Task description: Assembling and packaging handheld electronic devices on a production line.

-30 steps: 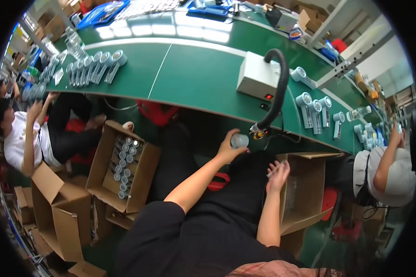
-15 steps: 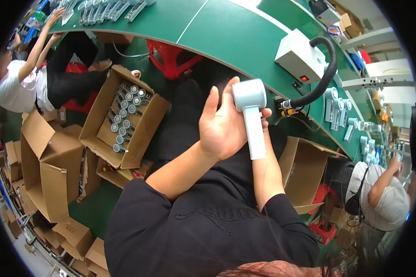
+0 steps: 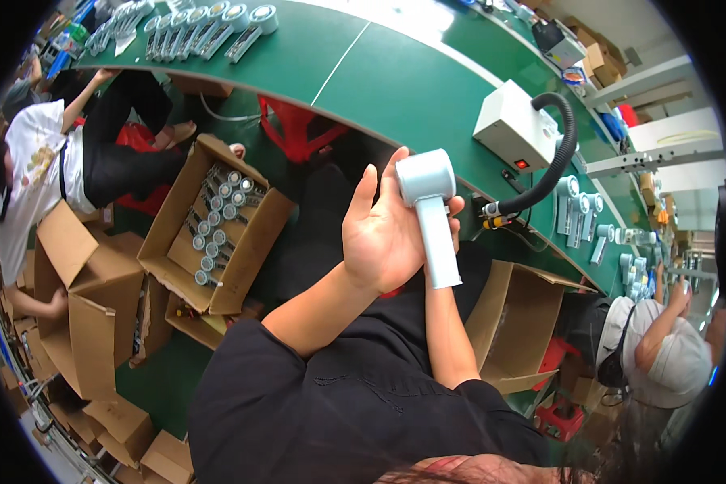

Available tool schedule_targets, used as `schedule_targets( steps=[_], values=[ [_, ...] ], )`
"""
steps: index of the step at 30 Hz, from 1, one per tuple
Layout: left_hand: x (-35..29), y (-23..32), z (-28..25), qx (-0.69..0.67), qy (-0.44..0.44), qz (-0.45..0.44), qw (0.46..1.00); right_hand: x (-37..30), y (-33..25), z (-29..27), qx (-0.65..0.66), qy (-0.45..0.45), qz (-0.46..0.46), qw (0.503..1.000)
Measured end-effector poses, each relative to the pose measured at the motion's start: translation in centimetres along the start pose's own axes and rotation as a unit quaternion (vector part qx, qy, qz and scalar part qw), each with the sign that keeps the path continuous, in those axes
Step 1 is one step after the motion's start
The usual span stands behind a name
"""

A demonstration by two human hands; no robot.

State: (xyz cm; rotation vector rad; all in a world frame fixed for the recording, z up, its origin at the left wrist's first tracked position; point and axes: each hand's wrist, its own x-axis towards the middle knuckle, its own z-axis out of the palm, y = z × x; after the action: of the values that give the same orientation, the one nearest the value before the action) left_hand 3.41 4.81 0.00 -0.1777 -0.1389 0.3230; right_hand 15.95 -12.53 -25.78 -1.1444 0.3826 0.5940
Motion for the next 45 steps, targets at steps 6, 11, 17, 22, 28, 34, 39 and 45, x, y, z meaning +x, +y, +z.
schedule_targets(
  steps=[6, 11, 17, 22, 28, 34, 39, 45],
  values=[
    [2.4, 0.1, -7.4, -0.011, -0.063, -0.122, 0.991, 6.8, 0.6, -6.2, 0.216, -0.068, 0.117, 0.967],
    [2.5, -0.5, -19.6, 0.248, 0.183, -0.164, 0.937, 5.8, -3.8, -5.0, 0.305, -0.038, 0.224, 0.925],
    [7.3, -5.0, -28.6, 0.141, 0.275, -0.221, 0.925, 2.5, -8.6, -8.5, 0.332, 0.053, 0.044, 0.941],
    [7.9, -7.7, -28.9, 0.041, 0.259, -0.219, 0.940, -1.9, -10.2, -12.4, 0.314, 0.063, 0.033, 0.947],
    [4.8, -7.9, -26.7, 0.641, 0.133, 0.011, 0.756, -2.4, -9.4, -12.7, 0.253, 0.070, -0.035, 0.964],
    [8.3, -5.8, -26.3, 0.062, 0.330, -0.214, 0.917, 1.3, -6.8, -8.1, 0.256, 0.028, 0.055, 0.965],
    [8.0, -5.6, -27.0, 0.104, 0.331, -0.132, 0.928, 6.5, -2.7, -4.0, 0.283, 0.055, 0.227, 0.930],
    [-0.4, 2.1, -21.7, 0.138, 0.237, -0.142, 0.951, 8.8, -1.4, -3.1, 0.356, 0.015, 0.169, 0.919]
  ],
)
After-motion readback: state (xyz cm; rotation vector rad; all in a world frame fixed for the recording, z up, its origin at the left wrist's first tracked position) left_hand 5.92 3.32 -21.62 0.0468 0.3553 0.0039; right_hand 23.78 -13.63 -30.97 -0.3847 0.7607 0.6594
